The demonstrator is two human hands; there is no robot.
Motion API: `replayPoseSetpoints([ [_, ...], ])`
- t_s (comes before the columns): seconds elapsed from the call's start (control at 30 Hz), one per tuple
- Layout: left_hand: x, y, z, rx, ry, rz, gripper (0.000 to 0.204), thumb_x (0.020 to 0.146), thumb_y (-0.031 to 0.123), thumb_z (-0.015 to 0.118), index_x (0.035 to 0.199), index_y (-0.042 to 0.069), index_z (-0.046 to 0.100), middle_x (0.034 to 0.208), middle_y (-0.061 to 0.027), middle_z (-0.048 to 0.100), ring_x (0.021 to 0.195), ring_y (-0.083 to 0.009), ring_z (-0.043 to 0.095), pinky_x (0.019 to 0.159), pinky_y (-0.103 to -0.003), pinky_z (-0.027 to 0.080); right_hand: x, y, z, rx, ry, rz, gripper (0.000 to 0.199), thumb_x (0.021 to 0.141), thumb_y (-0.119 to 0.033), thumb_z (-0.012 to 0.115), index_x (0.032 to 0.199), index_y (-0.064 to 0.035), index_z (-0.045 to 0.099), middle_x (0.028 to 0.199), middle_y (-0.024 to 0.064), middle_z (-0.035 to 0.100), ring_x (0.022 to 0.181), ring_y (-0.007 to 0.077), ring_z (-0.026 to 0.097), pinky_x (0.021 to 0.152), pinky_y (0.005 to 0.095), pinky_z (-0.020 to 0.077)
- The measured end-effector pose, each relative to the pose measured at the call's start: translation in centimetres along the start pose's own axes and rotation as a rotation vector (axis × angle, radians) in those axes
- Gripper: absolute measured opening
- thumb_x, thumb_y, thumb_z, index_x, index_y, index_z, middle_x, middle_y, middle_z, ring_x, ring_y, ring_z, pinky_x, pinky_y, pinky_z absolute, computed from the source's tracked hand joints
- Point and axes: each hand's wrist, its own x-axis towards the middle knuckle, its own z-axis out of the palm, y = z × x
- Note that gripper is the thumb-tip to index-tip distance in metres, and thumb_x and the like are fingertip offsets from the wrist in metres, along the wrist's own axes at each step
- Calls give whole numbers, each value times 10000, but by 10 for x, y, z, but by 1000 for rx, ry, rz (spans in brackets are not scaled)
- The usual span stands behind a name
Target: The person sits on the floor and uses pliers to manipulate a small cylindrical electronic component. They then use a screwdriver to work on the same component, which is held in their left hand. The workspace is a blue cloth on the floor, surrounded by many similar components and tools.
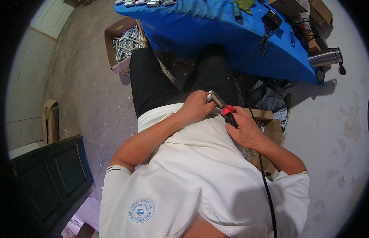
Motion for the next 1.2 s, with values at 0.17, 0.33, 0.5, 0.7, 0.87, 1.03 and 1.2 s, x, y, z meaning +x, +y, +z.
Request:
replayPoseSetpoints([
  [0.17,2,-6,1,-55,-33,3,232,840,163,568,730,-36,616,533,-78,486,508,-138,422,506,-355,391,1,6,2,-78,45,-86,319,817,-158,554,1051,59,561,1097,229,503,1020,380,495,911,456,421],
  [0.33,1,-1,-2,-47,-70,33,284,856,193,574,717,-53,606,559,-190,529,477,-235,467,516,-395,409,3,19,5,-98,90,-144,246,798,-98,570,1009,24,540,957,208,498,902,388,509,810,452,428],
  [0.5,4,-13,8,-104,-26,112,285,864,193,581,721,-52,597,542,-175,501,470,-205,443,503,-389,391,1,22,9,-110,108,-148,245,787,-112,561,985,33,552,967,202,515,922,364,533,809,445,450],
  [0.7,2,-9,3,-156,-99,10,345,882,229,603,665,-38,578,518,-90,469,502,-137,401,490,-360,360,1,24,-3,244,102,-115,213,786,-106,547,947,22,601,1016,178,585,927,303,588,843,359,464],
  [0.87,2,-2,-2,-233,-166,-51,356,893,244,615,610,40,543,542,30,441,530,-67,367,480,-299,313,4,31,-7,681,98,84,254,831,-156,529,961,41,621,1077,151,615,950,195,590,887,339,459],
  [1.03,3,4,-9,-275,-226,-77,348,898,291,622,640,66,559,564,35,456,534,-66,379,488,-283,316,12,17,-11,803,192,217,278,879,-199,534,948,50,636,936,122,645,812,147,609,728,279,494],
  [1.2,0,16,-12,-365,-159,-77,401,928,317,610,621,84,499,561,38,429,526,-66,350,481,-276,286,39,35,-42,561,310,267,285,877,-239,578,869,38,643,737,75,650,684,125,603,641,279,492],
])
